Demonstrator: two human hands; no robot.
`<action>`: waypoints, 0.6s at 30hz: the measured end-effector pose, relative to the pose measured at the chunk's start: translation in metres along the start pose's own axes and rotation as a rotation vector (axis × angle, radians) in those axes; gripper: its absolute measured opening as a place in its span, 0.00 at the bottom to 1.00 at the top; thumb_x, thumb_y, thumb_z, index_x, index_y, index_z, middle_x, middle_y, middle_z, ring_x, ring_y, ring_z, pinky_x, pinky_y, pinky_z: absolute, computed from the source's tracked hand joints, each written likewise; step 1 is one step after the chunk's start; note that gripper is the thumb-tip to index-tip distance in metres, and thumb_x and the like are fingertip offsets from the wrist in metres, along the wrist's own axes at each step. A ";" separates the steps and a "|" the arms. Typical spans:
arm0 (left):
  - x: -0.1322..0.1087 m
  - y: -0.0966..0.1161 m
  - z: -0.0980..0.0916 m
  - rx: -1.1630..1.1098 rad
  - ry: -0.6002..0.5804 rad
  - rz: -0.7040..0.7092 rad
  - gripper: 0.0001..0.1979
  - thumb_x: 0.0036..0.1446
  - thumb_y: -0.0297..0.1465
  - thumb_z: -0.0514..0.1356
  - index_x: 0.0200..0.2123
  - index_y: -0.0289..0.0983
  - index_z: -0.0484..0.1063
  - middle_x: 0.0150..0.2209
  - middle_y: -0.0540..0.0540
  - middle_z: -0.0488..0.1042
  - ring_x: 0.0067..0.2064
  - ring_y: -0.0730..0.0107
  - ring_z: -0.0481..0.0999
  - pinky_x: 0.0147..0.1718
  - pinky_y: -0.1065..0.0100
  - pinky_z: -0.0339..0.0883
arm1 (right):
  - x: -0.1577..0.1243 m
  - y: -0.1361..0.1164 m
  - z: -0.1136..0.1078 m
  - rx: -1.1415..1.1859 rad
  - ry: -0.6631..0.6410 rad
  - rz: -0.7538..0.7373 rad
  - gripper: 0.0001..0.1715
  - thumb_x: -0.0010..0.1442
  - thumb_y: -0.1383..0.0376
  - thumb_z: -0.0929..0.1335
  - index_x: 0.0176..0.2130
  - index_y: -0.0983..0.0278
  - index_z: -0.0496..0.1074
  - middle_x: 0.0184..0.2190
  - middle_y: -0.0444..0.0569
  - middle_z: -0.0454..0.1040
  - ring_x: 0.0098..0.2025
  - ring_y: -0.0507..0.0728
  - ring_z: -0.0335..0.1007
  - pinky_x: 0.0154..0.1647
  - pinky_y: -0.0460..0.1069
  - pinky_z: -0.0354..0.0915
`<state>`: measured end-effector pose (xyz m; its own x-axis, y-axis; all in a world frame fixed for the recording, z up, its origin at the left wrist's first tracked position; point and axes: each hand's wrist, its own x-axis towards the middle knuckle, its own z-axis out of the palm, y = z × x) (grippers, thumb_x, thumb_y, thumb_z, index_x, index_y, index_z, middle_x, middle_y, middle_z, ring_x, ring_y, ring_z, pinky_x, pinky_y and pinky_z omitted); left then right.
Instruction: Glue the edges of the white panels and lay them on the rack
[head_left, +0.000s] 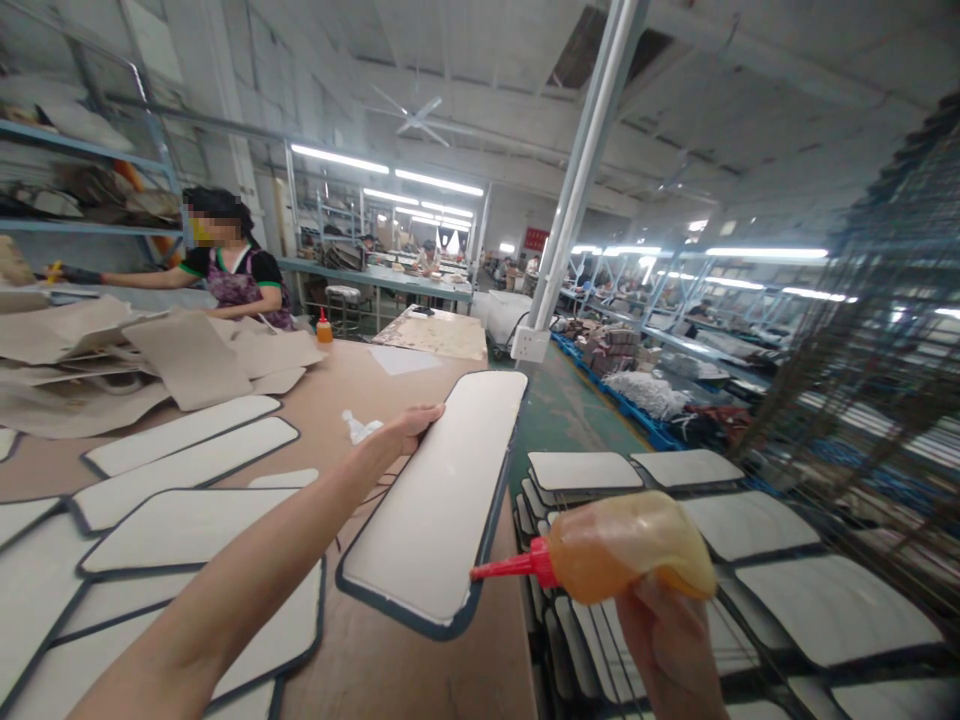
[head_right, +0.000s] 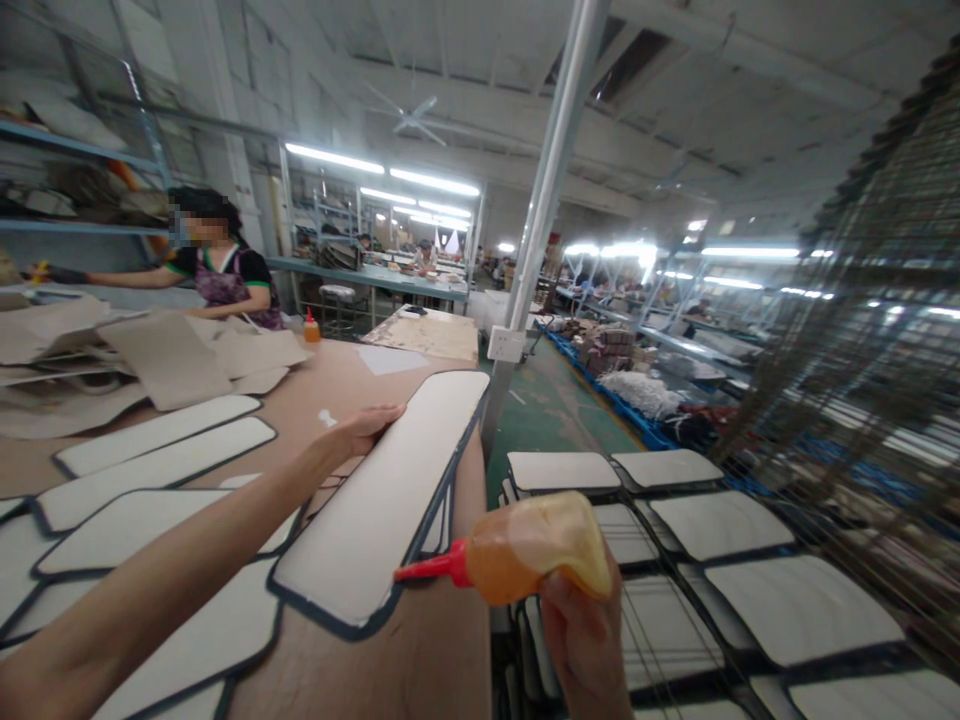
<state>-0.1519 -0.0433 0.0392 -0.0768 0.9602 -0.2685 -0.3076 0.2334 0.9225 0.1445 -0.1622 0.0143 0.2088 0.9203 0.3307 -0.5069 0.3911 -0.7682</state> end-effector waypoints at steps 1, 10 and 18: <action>0.001 0.000 -0.002 -0.008 0.010 0.002 0.06 0.53 0.30 0.60 0.32 0.31 0.72 0.19 0.48 0.74 0.18 0.69 0.71 0.20 0.68 0.71 | -0.001 0.000 0.000 0.002 0.000 0.007 0.38 0.37 0.66 0.75 0.50 0.56 0.69 0.33 0.48 0.78 0.26 0.55 0.73 0.29 0.48 0.69; 0.005 -0.001 -0.018 -0.114 0.121 -0.013 0.06 0.51 0.29 0.62 0.33 0.32 0.73 0.21 0.47 0.76 0.21 0.66 0.74 0.20 0.67 0.71 | -0.003 0.004 -0.002 -0.017 0.042 0.011 0.36 0.37 0.67 0.75 0.48 0.58 0.69 0.33 0.48 0.78 0.28 0.54 0.73 0.30 0.48 0.69; 0.015 -0.013 -0.036 -0.212 0.276 0.085 0.02 0.47 0.25 0.63 0.26 0.33 0.71 0.16 0.50 0.72 0.16 0.70 0.69 0.15 0.72 0.66 | -0.014 0.005 -0.004 -0.110 0.174 -0.087 0.33 0.41 0.66 0.75 0.48 0.60 0.68 0.36 0.48 0.77 0.34 0.55 0.73 0.35 0.47 0.68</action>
<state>-0.1835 -0.0373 0.0132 -0.3546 0.8905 -0.2851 -0.4773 0.0898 0.8741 0.1426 -0.1729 0.0031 0.3938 0.8666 0.3065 -0.3882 0.4591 -0.7991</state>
